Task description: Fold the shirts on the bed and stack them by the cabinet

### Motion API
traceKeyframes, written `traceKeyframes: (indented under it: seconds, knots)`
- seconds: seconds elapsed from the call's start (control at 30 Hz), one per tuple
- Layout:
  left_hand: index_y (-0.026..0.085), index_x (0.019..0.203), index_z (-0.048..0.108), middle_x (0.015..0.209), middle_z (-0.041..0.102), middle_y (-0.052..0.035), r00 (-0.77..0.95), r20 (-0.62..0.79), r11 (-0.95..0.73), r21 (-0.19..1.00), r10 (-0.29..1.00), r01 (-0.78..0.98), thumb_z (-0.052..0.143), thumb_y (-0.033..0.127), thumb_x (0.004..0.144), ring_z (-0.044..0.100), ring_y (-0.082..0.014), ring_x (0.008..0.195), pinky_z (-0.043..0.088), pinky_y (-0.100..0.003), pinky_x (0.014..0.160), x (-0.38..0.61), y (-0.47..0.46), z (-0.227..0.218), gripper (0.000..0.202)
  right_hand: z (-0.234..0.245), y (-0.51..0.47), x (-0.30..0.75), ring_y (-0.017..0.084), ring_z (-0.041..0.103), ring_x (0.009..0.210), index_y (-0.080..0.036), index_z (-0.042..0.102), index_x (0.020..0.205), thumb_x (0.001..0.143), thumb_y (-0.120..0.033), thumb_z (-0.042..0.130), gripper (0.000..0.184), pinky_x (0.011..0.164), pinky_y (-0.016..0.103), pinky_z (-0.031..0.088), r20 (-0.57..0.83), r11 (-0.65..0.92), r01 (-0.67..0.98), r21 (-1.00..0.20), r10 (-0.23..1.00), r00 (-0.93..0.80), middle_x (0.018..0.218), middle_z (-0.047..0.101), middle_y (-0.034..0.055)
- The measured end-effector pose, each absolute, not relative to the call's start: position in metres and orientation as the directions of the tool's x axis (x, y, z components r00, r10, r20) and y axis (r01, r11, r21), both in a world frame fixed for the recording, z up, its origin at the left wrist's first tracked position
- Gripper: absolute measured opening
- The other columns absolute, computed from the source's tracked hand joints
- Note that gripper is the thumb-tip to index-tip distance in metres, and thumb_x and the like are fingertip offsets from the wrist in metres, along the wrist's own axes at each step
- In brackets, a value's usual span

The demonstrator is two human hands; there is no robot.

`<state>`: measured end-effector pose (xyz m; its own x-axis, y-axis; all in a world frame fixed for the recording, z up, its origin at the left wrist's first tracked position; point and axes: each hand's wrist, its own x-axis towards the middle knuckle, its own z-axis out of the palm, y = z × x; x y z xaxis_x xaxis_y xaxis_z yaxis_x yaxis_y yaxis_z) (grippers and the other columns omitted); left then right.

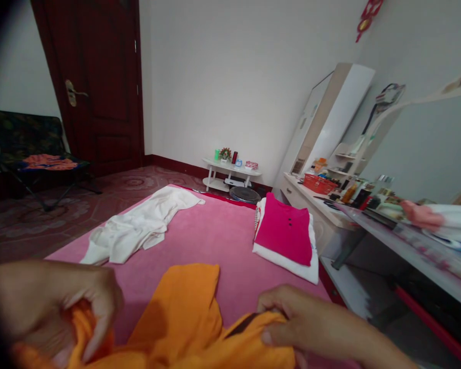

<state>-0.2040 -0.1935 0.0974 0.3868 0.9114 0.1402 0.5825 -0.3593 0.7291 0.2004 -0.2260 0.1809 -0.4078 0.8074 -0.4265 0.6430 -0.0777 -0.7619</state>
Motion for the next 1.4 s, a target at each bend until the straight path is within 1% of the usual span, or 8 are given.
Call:
traceKeyframes:
  seconds: [0.1, 0.2, 0.3, 0.57, 0.87, 1.03, 1.2, 1.4]
  knots:
    - [0.023, 0.080, 0.072, 0.076, 0.068, -0.0012, 0.662, 0.016, -0.442, 0.756, 0.749, 0.482, 0.067, 0.056, 0.065, 0.063, -0.0200, 0.074, 0.052, -0.030, 0.070, -0.188, -0.124, 0.138, 0.036, 0.193, -0.167, 0.197, 0.012, 0.052, 0.042, -0.017, 0.065, 0.070, 0.065, -0.040, 0.073, 0.025, 0.040, 0.022, 0.043, -0.265, -0.039, 0.620, -0.784, 0.924, -0.276, 0.058, 0.059, 0.0004]
    - [0.017, 0.101, 0.067, 0.097, 0.065, -0.0058, 0.253, 0.497, -0.544, 0.622, 0.830, 0.564, 0.058, 0.043, 0.077, 0.060, -0.0226, 0.093, 0.048, -0.040, 0.089, -0.174, -0.052, 0.171, 0.037, 0.198, -0.110, 0.198, 0.017, 0.064, 0.067, -0.017, 0.066, 0.085, 0.068, -0.031, 0.069, 0.022, 0.065, 0.032, 0.054, 0.316, 0.193, 0.613, -0.766, 0.944, 0.097, 0.079, 0.067, 0.0070]
    - [0.016, 0.111, 0.061, 0.111, 0.060, -0.0094, 0.109, 0.647, -0.543, 0.523, 0.755, 0.657, 0.056, 0.030, 0.080, 0.058, -0.0234, 0.102, 0.045, -0.044, 0.095, -0.169, -0.034, 0.153, 0.035, 0.166, -0.100, 0.197, 0.022, 0.064, 0.095, -0.018, 0.061, 0.108, 0.073, -0.026, 0.061, 0.035, 0.085, 0.041, 0.052, 0.589, 0.365, 0.676, -0.640, 0.799, 0.126, 0.112, 0.063, 0.0126]
    - [0.027, 0.135, 0.047, 0.148, 0.035, -0.0101, 0.689, 0.282, -0.737, 0.379, 0.668, 0.559, 0.064, 0.031, 0.081, 0.037, -0.0297, 0.134, 0.036, -0.042, 0.108, -0.159, -0.105, 0.027, 0.057, 0.007, -0.162, 0.170, 0.021, 0.059, 0.108, -0.019, 0.059, 0.112, 0.072, -0.013, 0.051, 0.041, 0.094, 0.038, 0.050, 0.400, 0.414, 0.653, -0.634, 0.899, -0.182, 0.116, 0.058, 0.0101]
    - [0.018, 0.132, 0.044, 0.132, 0.052, -0.0120, 0.471, 0.355, -0.586, 0.572, 0.808, 0.574, 0.063, 0.018, 0.073, 0.050, -0.0245, 0.121, 0.038, -0.038, 0.105, -0.140, -0.080, -0.005, 0.061, 0.018, -0.128, 0.096, 0.019, 0.058, 0.100, -0.023, 0.051, 0.126, 0.074, -0.012, 0.054, 0.053, 0.088, 0.033, 0.049, 0.404, 0.457, 0.726, -0.514, 0.875, -0.265, 0.127, 0.051, 0.0084]
    - [0.017, 0.124, 0.048, 0.119, 0.059, -0.0101, 0.403, 0.356, -0.535, 0.632, 0.843, 0.560, 0.062, 0.019, 0.074, 0.057, -0.0221, 0.106, 0.045, -0.035, 0.093, -0.142, -0.083, -0.011, 0.053, 0.008, -0.119, 0.070, 0.023, 0.057, 0.098, -0.022, 0.064, 0.088, 0.078, -0.022, 0.057, 0.012, 0.083, 0.033, 0.046, 0.398, 0.364, 0.809, -0.462, 0.900, -0.178, 0.102, 0.061, 0.0066]
    - [0.019, 0.110, 0.059, 0.108, 0.060, -0.0070, 0.466, 0.328, -0.568, 0.550, 0.821, 0.612, 0.063, 0.019, 0.074, 0.058, -0.0199, 0.098, 0.045, -0.030, 0.087, -0.142, -0.084, -0.001, 0.037, 0.010, -0.106, 0.094, 0.013, 0.054, 0.056, -0.019, 0.057, 0.074, 0.077, -0.040, 0.057, 0.021, 0.049, 0.023, 0.043, 0.169, 0.132, 0.233, -0.964, 0.975, 0.146, 0.064, 0.056, -0.0017]
    - [0.020, 0.084, 0.064, 0.090, 0.061, -0.0041, 0.560, 0.246, -0.611, 0.357, 0.792, 0.707, 0.051, 0.012, 0.080, 0.059, -0.0170, 0.086, 0.044, -0.025, 0.076, -0.152, -0.095, 0.028, 0.016, 0.031, -0.135, 0.157, 0.012, 0.061, 0.056, -0.018, 0.060, 0.083, 0.052, -0.038, 0.079, 0.041, 0.047, 0.019, 0.047, -0.089, 0.075, -0.323, -0.943, 0.881, 0.465, 0.071, 0.066, -0.0013]
